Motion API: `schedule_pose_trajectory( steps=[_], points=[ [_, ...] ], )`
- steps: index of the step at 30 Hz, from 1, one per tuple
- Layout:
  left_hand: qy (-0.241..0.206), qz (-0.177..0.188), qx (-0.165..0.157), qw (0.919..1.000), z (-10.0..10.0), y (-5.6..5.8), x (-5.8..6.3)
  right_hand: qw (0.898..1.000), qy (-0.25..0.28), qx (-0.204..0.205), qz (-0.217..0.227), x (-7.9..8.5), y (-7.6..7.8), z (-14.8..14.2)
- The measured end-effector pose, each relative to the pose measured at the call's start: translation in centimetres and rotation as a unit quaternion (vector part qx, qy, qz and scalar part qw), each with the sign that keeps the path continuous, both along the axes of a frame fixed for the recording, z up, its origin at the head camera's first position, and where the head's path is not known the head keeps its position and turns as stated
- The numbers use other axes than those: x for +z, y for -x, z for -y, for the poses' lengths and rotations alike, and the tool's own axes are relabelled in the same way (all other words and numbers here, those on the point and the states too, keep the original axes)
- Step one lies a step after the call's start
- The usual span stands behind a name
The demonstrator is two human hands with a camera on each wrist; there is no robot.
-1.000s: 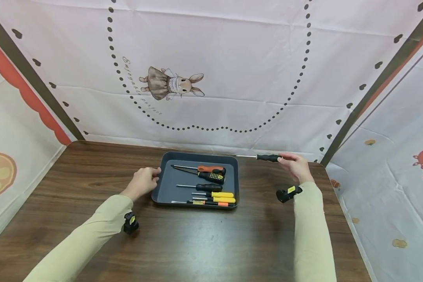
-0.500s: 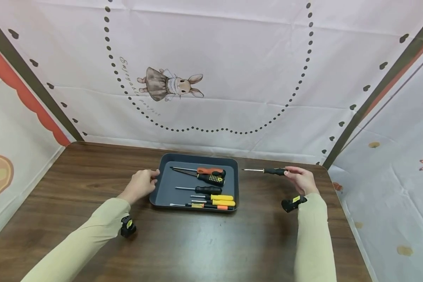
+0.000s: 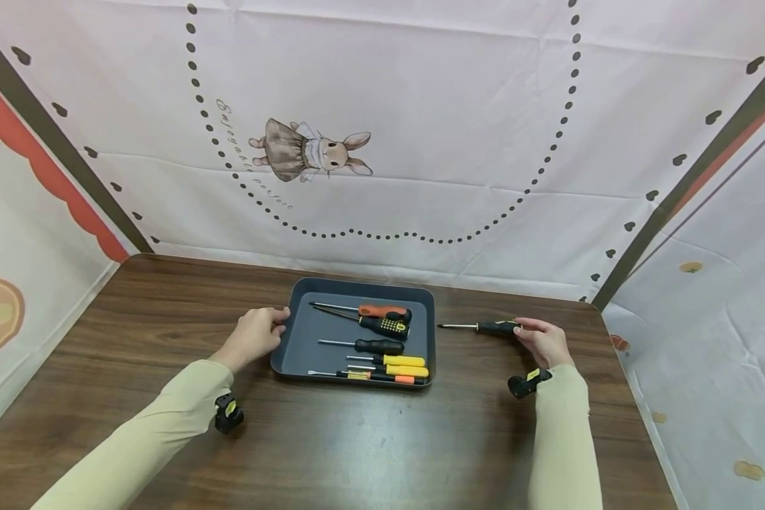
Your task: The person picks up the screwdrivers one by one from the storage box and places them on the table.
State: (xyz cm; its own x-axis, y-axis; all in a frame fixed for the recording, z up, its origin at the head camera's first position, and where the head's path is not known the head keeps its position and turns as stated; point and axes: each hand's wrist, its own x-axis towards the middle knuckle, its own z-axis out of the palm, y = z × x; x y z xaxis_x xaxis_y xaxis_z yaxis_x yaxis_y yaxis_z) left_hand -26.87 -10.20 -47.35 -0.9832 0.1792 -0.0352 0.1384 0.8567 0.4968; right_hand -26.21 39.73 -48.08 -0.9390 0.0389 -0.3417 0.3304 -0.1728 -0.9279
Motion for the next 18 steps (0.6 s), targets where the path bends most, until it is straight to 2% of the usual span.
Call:
schedule_pose_trajectory(
  steps=[5, 18],
  points=[
    [0.0, 0.0, 0.001, 1.0, -0.1, -0.1, 0.2, 1.0, -0.016, -0.007, -0.003, -0.2, 0.2, 0.2],
    [0.005, -0.001, -0.001, 1.0, -0.2, -0.1, 0.3, 0.997, -0.052, -0.063, 0.001, -1.2, 1.0, 0.8]
  ],
)
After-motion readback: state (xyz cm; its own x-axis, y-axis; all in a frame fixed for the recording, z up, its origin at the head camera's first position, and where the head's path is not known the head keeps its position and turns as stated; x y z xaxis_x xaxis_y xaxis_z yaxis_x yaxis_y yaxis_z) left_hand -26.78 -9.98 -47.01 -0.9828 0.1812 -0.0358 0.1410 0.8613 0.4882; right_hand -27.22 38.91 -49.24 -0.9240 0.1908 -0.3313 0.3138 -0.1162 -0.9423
